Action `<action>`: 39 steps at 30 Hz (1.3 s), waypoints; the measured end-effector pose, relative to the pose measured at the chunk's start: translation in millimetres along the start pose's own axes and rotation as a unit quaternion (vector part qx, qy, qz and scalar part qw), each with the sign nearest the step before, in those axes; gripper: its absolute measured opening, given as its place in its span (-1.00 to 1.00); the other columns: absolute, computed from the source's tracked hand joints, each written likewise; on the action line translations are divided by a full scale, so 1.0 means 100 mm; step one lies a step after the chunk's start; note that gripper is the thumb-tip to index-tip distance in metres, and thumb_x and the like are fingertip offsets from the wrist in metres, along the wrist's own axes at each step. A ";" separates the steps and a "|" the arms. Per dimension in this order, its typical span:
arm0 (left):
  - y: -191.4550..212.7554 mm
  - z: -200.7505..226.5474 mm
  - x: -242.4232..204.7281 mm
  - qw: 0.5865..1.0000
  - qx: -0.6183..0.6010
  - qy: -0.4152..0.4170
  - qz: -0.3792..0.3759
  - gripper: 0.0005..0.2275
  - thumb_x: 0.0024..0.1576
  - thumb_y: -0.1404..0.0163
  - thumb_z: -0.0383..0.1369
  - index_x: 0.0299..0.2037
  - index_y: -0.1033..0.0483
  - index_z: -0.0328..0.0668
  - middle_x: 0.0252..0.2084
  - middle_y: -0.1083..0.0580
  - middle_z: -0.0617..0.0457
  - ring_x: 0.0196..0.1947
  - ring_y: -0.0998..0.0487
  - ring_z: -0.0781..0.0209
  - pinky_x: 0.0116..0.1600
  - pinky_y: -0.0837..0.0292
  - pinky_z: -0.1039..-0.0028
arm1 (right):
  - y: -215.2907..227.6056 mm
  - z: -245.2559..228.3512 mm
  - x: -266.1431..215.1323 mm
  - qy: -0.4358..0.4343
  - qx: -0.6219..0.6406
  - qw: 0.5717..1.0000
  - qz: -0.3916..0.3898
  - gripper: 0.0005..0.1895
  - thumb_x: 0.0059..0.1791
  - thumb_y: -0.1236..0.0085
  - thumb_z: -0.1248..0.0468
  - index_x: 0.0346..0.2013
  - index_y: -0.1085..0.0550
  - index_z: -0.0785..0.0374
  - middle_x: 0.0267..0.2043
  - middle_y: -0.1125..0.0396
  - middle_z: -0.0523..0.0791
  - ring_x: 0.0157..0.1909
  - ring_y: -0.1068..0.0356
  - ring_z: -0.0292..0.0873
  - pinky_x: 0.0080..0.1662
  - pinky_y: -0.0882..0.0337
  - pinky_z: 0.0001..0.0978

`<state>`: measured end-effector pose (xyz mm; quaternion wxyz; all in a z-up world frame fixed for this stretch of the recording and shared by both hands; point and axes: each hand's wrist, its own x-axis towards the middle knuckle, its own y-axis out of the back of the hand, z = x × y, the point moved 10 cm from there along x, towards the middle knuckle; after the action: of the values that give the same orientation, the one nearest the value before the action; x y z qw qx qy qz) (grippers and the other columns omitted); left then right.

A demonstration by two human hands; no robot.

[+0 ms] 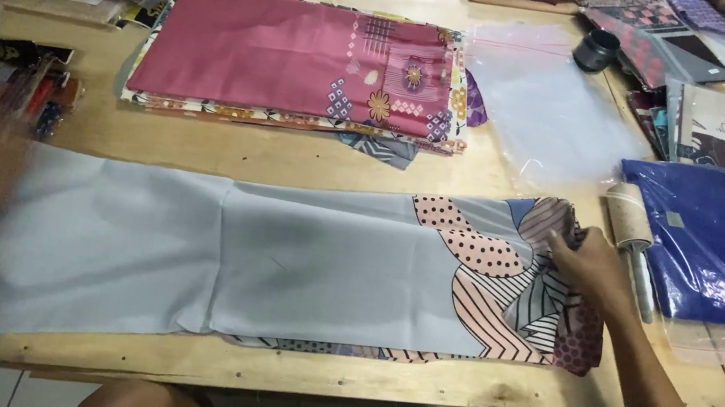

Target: Using a lint roller to remove debris from a piece of fabric on a table.

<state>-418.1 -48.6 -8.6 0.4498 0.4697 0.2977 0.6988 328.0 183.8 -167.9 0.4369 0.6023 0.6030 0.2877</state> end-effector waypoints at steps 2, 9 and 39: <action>-0.63 0.67 0.13 1.000 -0.003 -0.010 -0.006 -0.73 0.16 0.01 -0.67 -0.01 -0.44 -0.93 -0.21 -0.43 -0.79 -0.10 -0.49 -0.77 -0.04 -0.39 -0.33 | 0.01 -0.08 0.04 -0.004 0.010 1.000 0.007 -0.22 0.00 -0.08 -0.14 0.15 -0.40 0.57 0.05 -0.37 0.47 0.19 -0.34 0.47 0.12 -0.31 0.33; -2.41 1.50 0.43 0.963 -0.037 -0.013 -0.267 -0.60 0.13 -0.06 -0.13 0.06 -0.49 -0.25 0.00 -0.53 -0.27 0.12 -0.53 -0.30 0.23 -0.34 -0.18 | -0.21 0.26 0.56 -0.012 -0.036 0.997 0.073 -0.39 0.07 -0.03 -0.07 0.16 -0.43 0.41 -0.05 -0.44 0.28 0.07 -0.44 0.38 0.01 -0.41 0.29; -2.29 1.88 -0.21 0.987 0.040 -0.105 -0.111 -0.47 0.20 0.04 -0.12 0.34 -0.22 -0.17 0.36 -0.15 -0.17 0.42 -0.04 -0.18 0.48 0.21 -0.09 | 0.31 -0.40 -0.55 0.160 -0.119 0.948 0.249 -0.60 0.14 0.00 0.19 0.17 -0.43 0.43 -0.04 -0.31 0.20 0.01 -0.35 0.27 -0.05 -0.43 0.09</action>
<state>-161.3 26.3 -137.0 0.5341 0.5223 0.3272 0.5787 301.7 141.2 -112.5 0.3174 0.6230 0.4574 0.5495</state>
